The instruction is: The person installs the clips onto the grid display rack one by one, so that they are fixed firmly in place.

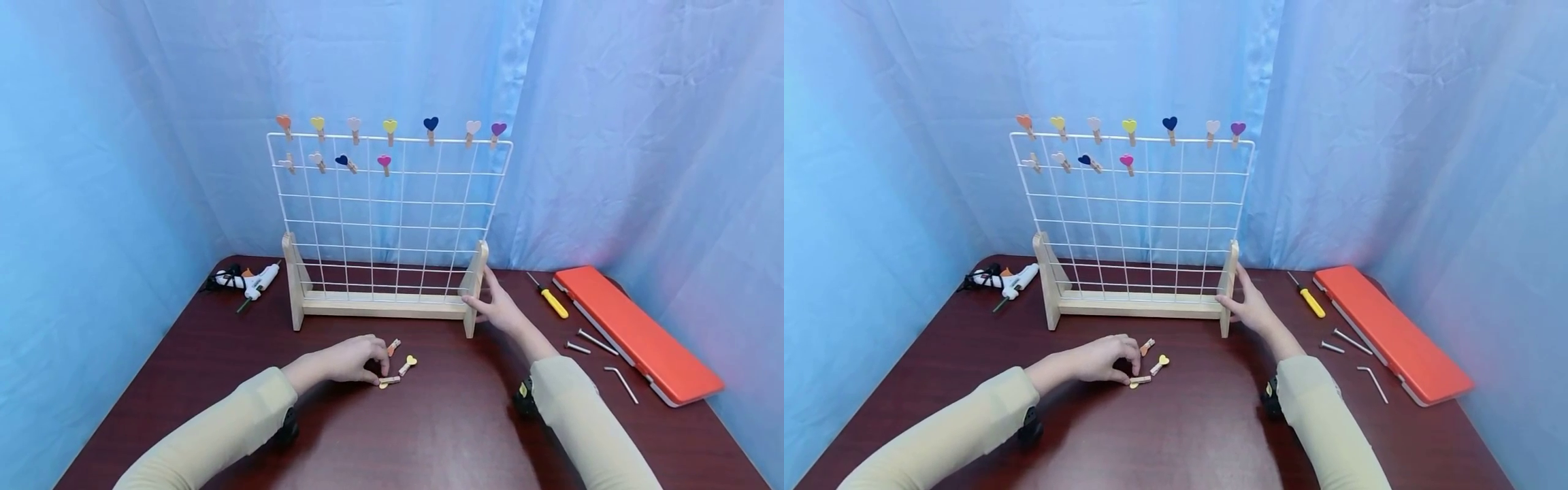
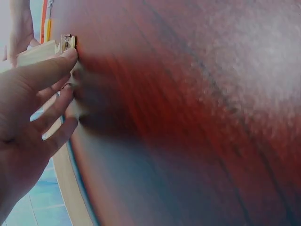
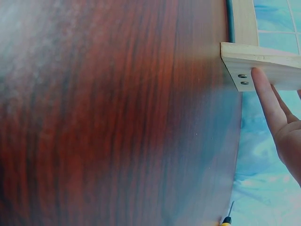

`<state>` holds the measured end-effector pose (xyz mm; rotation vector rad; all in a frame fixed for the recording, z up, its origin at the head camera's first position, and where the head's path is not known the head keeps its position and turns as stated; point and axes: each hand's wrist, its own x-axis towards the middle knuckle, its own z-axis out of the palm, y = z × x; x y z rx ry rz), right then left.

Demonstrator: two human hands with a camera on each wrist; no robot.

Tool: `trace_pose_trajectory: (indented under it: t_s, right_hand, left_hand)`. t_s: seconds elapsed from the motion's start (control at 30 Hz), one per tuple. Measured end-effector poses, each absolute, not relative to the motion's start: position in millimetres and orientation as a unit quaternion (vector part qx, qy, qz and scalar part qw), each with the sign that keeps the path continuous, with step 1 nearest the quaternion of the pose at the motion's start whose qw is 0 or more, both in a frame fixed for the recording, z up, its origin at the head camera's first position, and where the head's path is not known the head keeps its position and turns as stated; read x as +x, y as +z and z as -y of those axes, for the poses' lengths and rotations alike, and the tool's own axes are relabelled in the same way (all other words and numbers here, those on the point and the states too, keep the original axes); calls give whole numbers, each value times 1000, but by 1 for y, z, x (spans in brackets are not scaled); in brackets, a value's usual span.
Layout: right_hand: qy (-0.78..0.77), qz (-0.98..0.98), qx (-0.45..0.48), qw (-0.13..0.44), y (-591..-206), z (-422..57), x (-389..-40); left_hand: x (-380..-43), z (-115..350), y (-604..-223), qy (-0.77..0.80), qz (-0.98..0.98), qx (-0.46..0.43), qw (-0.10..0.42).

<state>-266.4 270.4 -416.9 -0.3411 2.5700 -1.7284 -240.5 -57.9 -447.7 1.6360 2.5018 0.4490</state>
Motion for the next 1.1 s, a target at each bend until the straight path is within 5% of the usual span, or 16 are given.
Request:
trace_pose_trajectory:
  t_s: [0.23, 0.77, 1.1]
  right_hand:
    - [-543, -833, -106, 9, -415, -270, -265]
    - [-542, -834, -108, 9, -416, -270, -266]
    - [-542, -833, -109, 8, -416, -271, -265]
  left_hand:
    - [-231, 52, -451, 177, -803, 563, 82]
    - [-227, 50, -435, 236, -807, 542, 0]
    - [-234, 50, -386, 385, -799, 456, -66]
